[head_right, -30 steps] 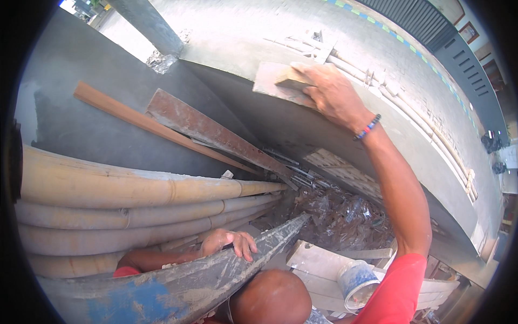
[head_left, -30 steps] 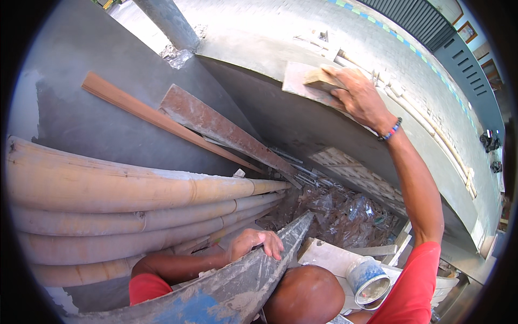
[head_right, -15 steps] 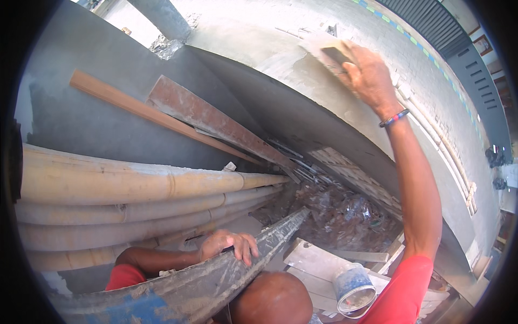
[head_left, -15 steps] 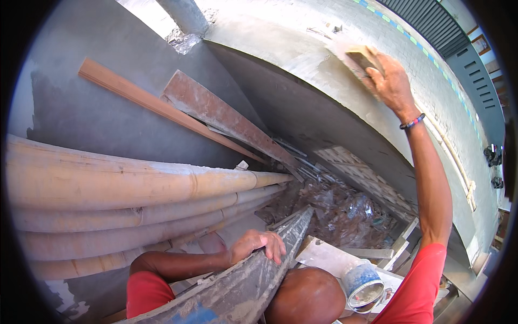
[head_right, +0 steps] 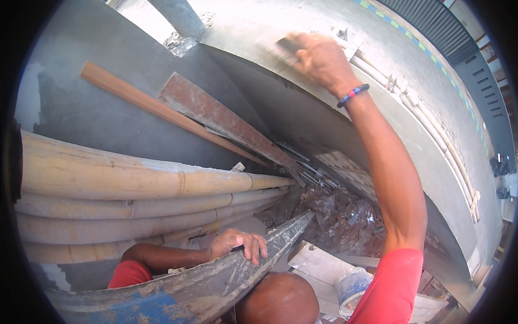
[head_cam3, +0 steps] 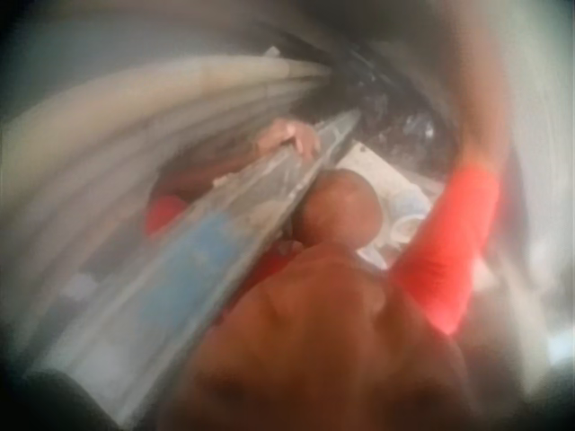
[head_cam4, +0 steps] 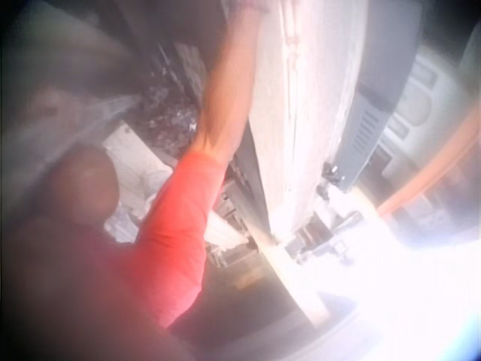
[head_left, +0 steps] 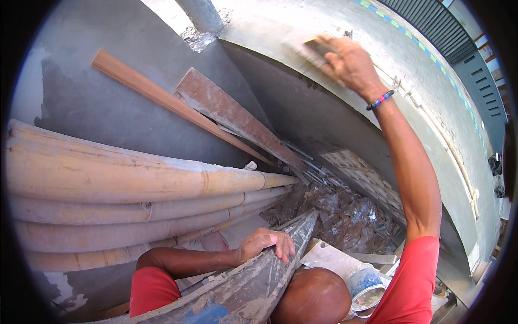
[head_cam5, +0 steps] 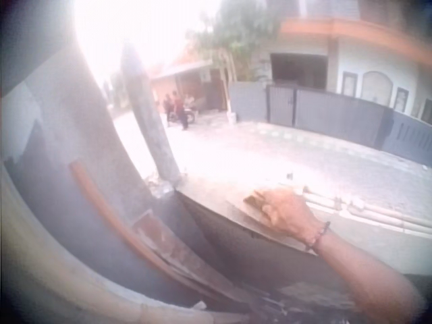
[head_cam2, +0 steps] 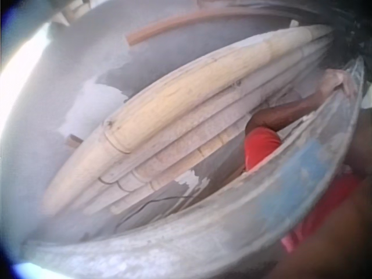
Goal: The person smooths a concrete ceiling using a wooden float. They repeatedly rub the surface in long strokes, occasionally dipping the float into a bucket of water to aid the process.
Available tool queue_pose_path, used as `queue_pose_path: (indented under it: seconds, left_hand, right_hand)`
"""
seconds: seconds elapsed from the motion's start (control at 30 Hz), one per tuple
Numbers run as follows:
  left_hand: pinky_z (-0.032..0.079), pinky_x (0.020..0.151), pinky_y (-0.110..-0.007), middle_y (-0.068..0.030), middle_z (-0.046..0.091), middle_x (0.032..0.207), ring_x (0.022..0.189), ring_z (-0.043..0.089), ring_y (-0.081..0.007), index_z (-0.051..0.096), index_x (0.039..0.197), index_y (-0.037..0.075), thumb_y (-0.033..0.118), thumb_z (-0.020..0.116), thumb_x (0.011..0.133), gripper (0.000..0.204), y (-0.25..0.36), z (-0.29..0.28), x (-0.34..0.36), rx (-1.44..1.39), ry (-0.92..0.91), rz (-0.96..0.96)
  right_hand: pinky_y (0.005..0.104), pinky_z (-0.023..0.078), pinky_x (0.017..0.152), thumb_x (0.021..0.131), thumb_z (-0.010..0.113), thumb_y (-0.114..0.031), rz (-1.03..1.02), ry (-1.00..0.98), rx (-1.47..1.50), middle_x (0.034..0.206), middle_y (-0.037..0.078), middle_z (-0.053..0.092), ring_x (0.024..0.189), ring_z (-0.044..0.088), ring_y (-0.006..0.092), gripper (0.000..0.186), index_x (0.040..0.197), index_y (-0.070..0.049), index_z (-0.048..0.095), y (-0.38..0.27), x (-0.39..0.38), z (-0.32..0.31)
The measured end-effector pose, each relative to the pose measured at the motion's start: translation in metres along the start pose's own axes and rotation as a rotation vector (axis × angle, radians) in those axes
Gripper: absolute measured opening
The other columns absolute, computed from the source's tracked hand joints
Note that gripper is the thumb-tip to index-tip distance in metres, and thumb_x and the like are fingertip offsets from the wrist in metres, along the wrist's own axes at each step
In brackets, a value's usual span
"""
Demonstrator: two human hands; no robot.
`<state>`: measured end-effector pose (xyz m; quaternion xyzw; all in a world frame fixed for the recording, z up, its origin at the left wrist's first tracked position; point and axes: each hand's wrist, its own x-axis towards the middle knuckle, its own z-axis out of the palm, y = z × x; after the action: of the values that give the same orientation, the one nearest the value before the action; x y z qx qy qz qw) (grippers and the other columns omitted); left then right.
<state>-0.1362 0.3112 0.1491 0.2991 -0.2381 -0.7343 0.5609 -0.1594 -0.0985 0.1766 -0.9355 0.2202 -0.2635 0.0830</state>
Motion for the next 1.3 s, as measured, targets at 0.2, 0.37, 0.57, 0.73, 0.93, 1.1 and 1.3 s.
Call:
queue_pose_path:
  seconds: [0.2, 0.37, 0.57, 0.73, 0.93, 1.1, 1.3]
  left_hand:
    - [0.041, 0.089, -0.041, -0.0169, 0.065, 0.076, 0.09, 0.056, -0.0286, 0.059, 0.071, 0.0, 0.022, 0.036, 0.093, 0.039, 0.004, 0.001, 0.002, 0.032, 0.012, -0.033]
    - [0.04, 0.088, -0.045, -0.0179, 0.066, 0.076, 0.089, 0.058, -0.0346, 0.062, 0.071, 0.001, 0.025, 0.033, 0.096, 0.045, 0.001, 0.0, 0.003, 0.029, -0.001, -0.003]
    - [0.042, 0.085, -0.045, -0.0179, 0.065, 0.076, 0.089, 0.057, -0.0339, 0.063, 0.072, 0.0, 0.027, 0.034, 0.096, 0.046, 0.0, 0.0, 0.0, 0.04, 0.021, 0.003]
    - [0.042, 0.085, -0.045, -0.0173, 0.065, 0.078, 0.088, 0.056, -0.0335, 0.062, 0.076, 0.0, 0.026, 0.034, 0.096, 0.043, -0.002, -0.001, 0.005, -0.013, 0.001, 0.002]
    - [0.043, 0.088, -0.038, -0.0129, 0.063, 0.086, 0.092, 0.057, -0.0235, 0.058, 0.091, -0.001, 0.02, 0.043, 0.095, 0.026, 0.01, -0.002, 0.004, 0.073, 0.045, -0.186]
    - [0.042, 0.092, -0.034, -0.009, 0.057, 0.109, 0.101, 0.054, -0.0157, 0.046, 0.118, 0.002, 0.008, 0.053, 0.091, 0.029, 0.026, -0.005, 0.053, 0.188, 0.273, -0.314]
    - [0.033, 0.105, -0.04, -0.0129, 0.039, 0.135, 0.126, 0.039, -0.0226, 0.015, 0.146, 0.004, 0.018, 0.066, 0.084, 0.081, 0.033, -0.027, 0.081, 0.274, 0.221, -0.051]
  right_hand:
    - [0.0441, 0.051, 0.078, 0.082, 0.061, -0.017, 0.041, -0.172, -0.029, 0.091, 0.019, 0.065, 0.084, 0.063, 0.0338, 0.036, 0.117, -0.01, 0.061, -0.007, 0.006, 0.026]
    - [0.0414, 0.052, 0.08, 0.086, 0.058, -0.015, 0.079, -0.016, 0.037, 0.095, 0.017, 0.065, 0.089, 0.063, 0.0316, 0.041, 0.127, -0.013, 0.056, -0.001, 0.028, 0.013]
    - [0.0418, 0.051, 0.082, 0.084, 0.059, -0.012, 0.05, -0.215, 0.002, 0.104, 0.018, 0.065, 0.089, 0.063, 0.0319, 0.043, 0.127, -0.012, 0.056, -0.023, 0.023, 0.031]
    - [0.0332, 0.05, 0.066, 0.086, 0.063, -0.018, 0.313, 0.064, 0.203, 0.091, 0.013, 0.064, 0.072, 0.061, 0.02, 0.048, 0.131, -0.005, 0.051, 0.013, 0.028, -0.008]
    - [0.029, 0.051, 0.081, 0.086, 0.067, -0.023, 0.63, 0.002, 1.429, 0.113, 0.009, 0.062, 0.098, 0.061, 0.0152, 0.056, 0.13, 0.003, 0.046, -0.094, -0.091, -0.053]
    - [0.0407, 0.052, 0.086, 0.091, 0.055, -0.037, 1.269, 0.21, 2.235, 0.12, 0.014, 0.059, 0.103, 0.062, 0.0251, 0.056, 0.131, 0.001, 0.046, -0.149, -0.231, 0.005]
    - [0.0195, 0.035, 0.04, 0.089, 0.056, -0.037, 1.262, 0.133, 2.772, 0.08, 0.008, 0.046, 0.055, 0.043, 0.0106, 0.059, 0.127, 0.006, 0.041, -0.149, -0.262, 0.025]
